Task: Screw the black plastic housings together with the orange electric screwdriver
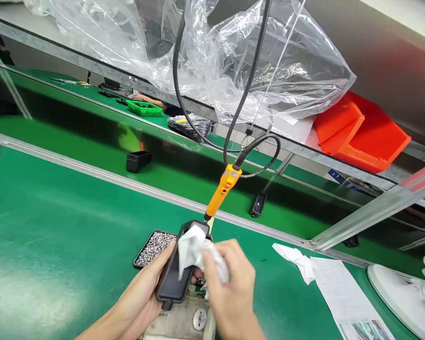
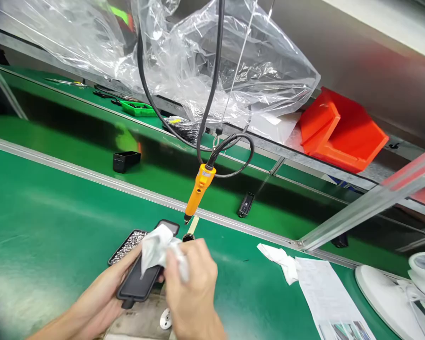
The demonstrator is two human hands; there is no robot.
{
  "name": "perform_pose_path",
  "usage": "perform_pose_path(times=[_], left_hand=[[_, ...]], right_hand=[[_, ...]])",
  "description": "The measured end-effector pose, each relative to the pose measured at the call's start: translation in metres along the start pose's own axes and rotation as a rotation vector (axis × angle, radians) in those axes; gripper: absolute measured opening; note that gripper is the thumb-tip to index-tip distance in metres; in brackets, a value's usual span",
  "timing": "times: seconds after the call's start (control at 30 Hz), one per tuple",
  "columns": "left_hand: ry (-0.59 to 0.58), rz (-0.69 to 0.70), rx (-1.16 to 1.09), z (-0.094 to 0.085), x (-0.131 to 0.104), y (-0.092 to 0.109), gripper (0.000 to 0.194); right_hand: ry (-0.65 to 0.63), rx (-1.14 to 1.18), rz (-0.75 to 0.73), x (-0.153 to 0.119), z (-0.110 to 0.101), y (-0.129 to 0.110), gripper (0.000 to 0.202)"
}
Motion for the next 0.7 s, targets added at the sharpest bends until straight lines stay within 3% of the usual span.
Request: perform_pose_path(times=[0.07, 0.13, 0.27, 0.4, 0.47, 0.53, 0.6, 0.7], left_hand=[[0.046, 0.018, -0.048, -0.004, 0.002, -0.003, 0.050], [0.039, 0.037, -0.084, -0.008, 0.004, -0.005, 0.052], [0.011, 0.051, -0.070, -0.010, 0.005, -0.008, 0.057], [0.010, 0.029, -0.065, -0.007, 0.001, -0.006, 0.064], [-0.046, -0.002, -0.076, -0.004, -0.001, -0.005, 0.065], [-0.069, -0.001, -0.033, -0.002, -0.002, -0.002, 0.061], [-0.098, 0.010, 0.031, -0.001, -0.003, 0.000, 0.058], [-0.168, 0.001, 0.107, -0.001, -0.003, 0.002, 0.064]], right_hand=[[-0.068, -0.252, -0.230, -0.012, 0.012, -0.008, 0.016], [-0.167, -0.465, -0.338, -0.025, 0.025, -0.013, 0.028], [-0.231, -0.546, -0.337, -0.036, 0.032, -0.013, 0.030], [-0.295, -0.357, -0.286, -0.029, 0.023, -0.009, 0.029], [-0.307, -0.156, -0.218, -0.019, 0.007, -0.006, 0.019], [-0.233, -0.066, -0.144, -0.008, -0.023, 0.001, 0.018], [-0.165, -0.197, -0.150, -0.002, -0.064, 0.012, 0.016], [-0.274, -0.556, -0.131, -0.003, -0.131, 0.037, 0.014]])
Point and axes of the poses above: each hand's wrist, its own x-axis towards the middle knuckle, its own z-axis out of the palm, y = z × x, the point moved 3 cm from there along x, towards the middle knuckle, and after that the axes turned 5 degrees about -z, right-handed, at the moved point
